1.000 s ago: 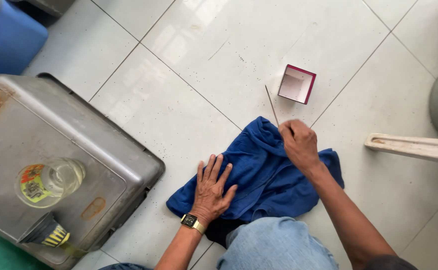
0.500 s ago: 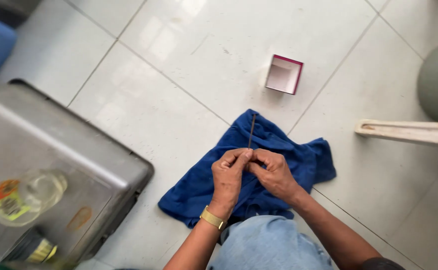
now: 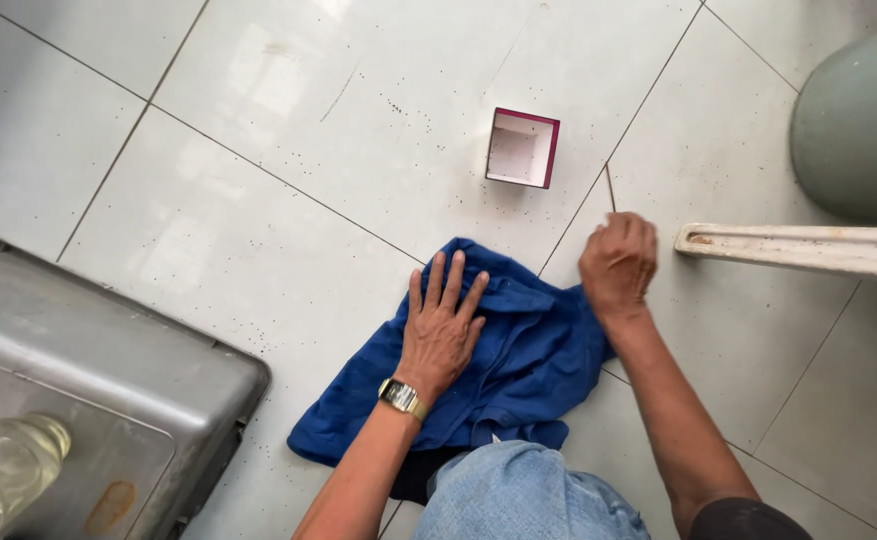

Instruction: Picking up small black seeds from a blue shirt and placing them into a small box.

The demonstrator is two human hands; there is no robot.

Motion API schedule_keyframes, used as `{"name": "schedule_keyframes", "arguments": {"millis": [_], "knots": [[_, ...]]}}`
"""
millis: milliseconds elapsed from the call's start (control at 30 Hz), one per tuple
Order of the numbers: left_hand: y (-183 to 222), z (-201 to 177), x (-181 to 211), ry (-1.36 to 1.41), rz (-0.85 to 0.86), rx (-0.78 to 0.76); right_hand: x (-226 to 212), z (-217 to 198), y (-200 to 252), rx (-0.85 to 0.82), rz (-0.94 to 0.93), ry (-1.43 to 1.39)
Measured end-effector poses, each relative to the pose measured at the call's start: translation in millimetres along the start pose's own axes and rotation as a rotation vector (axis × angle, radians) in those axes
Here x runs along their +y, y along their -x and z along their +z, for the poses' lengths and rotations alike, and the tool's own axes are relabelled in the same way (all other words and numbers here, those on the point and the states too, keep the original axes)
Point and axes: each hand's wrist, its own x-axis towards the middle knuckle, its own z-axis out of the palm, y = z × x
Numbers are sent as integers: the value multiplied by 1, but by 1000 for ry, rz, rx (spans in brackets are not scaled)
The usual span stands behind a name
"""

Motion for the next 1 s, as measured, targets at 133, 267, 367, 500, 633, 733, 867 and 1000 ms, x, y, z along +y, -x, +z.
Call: {"name": "schedule_keyframes", "arguments": {"millis": [133,267,367,500,633,733,867,1000], "knots": [[22,-4,4,22,-14,-42,-30,6,1,-1,-69,-286],[42,2,11,36,8,-38,-66,11,8,-104,-157,-263],[50,5,16,27,-1,-49,-88,10,23,-150,-218,-297],[55,6,16,43,1,-76,-110,5,27,-157,-370,-338],[57,5,14,98,-13,-21,-98,9,19,-113,-363,-428],[68,-10,9,183,-40,50,-85,3,-8,191,-129,-444],[87,-31,-6,134,-174,211,-81,-23,-67,38,213,-738],[117,-29,-14,119,-249,190,-75,1,-102,48,182,-683]]}}
